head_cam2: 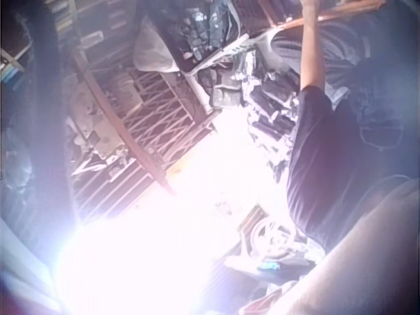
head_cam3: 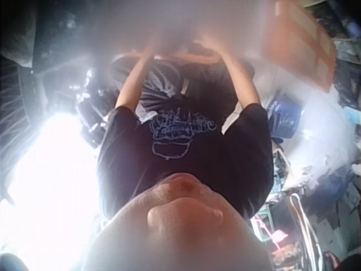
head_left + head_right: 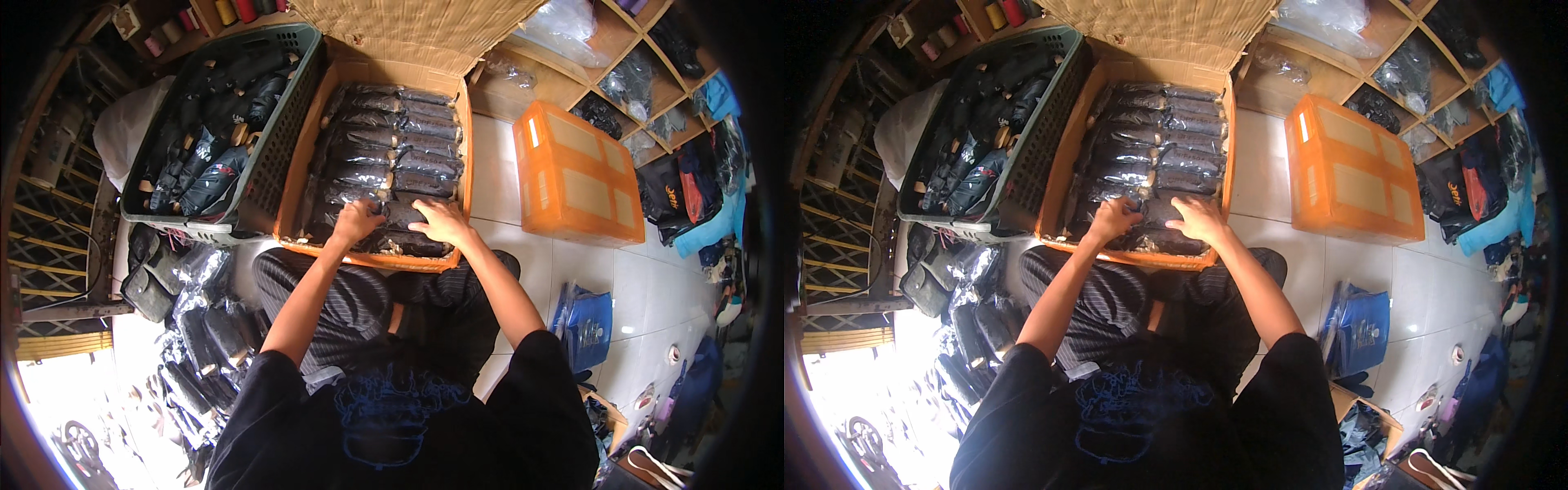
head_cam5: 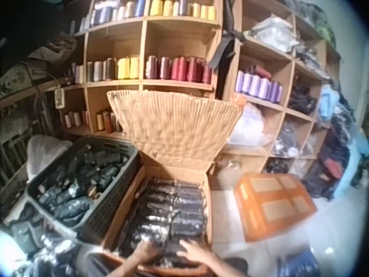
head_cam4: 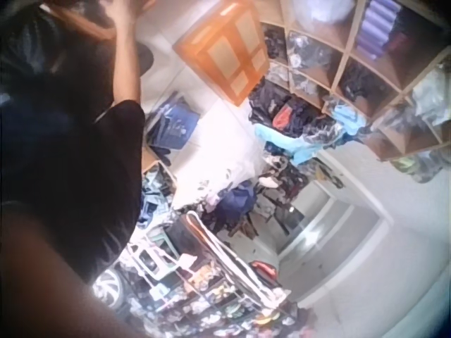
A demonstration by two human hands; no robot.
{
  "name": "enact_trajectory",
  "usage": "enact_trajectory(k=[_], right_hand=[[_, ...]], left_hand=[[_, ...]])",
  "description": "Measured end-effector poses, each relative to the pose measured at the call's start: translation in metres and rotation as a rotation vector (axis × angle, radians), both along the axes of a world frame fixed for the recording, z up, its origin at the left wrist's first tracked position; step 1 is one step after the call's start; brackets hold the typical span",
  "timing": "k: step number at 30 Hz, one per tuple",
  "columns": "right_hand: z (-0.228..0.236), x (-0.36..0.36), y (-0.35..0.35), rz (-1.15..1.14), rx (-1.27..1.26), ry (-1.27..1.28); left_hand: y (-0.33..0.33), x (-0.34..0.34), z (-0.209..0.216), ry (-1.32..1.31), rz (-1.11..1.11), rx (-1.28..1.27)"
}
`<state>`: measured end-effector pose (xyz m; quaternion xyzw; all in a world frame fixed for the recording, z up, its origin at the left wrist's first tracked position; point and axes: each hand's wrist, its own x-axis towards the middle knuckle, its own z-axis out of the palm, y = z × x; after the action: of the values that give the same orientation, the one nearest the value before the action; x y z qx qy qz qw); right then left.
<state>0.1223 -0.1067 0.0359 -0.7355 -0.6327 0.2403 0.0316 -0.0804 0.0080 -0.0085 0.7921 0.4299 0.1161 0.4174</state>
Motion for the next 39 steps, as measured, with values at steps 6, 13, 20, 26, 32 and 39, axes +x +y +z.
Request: enact_trajectory(k=[6, 13, 20, 26, 32, 39], right_hand=[[-0.023, 0.009, -0.003, -0.039, 0.268, 0.111], [-0.004, -0.001, -0.001, 0.043, 0.246, 0.046], [-0.011, -0.008, 0.024, 0.052, 0.010, -0.089], [-0.026, -0.001, 0.015, 0.089, 0.081, 0.082], [-0.027, -0.008, 0.007, 0.039, 0.112, 0.054], [-0.026, -0.008, 0.015, 0.070, 0.008, 0.207]], left_hand=[[0.000, 0.006, -0.022, 0.104, -0.098, 0.108], [-0.026, -0.061, 0.068, -0.277, 0.095, 0.198], [-0.053, -0.108, 0.068, -0.255, 0.149, 0.092], [-0.030, -0.026, 0.052, 0.362, -0.066, 0.129], [-0.019, 0.001, 0.005, 0.427, -0.267, 0.097], [-0.005, -0.010, -0.007, 0.293, -0.391, -0.166]])
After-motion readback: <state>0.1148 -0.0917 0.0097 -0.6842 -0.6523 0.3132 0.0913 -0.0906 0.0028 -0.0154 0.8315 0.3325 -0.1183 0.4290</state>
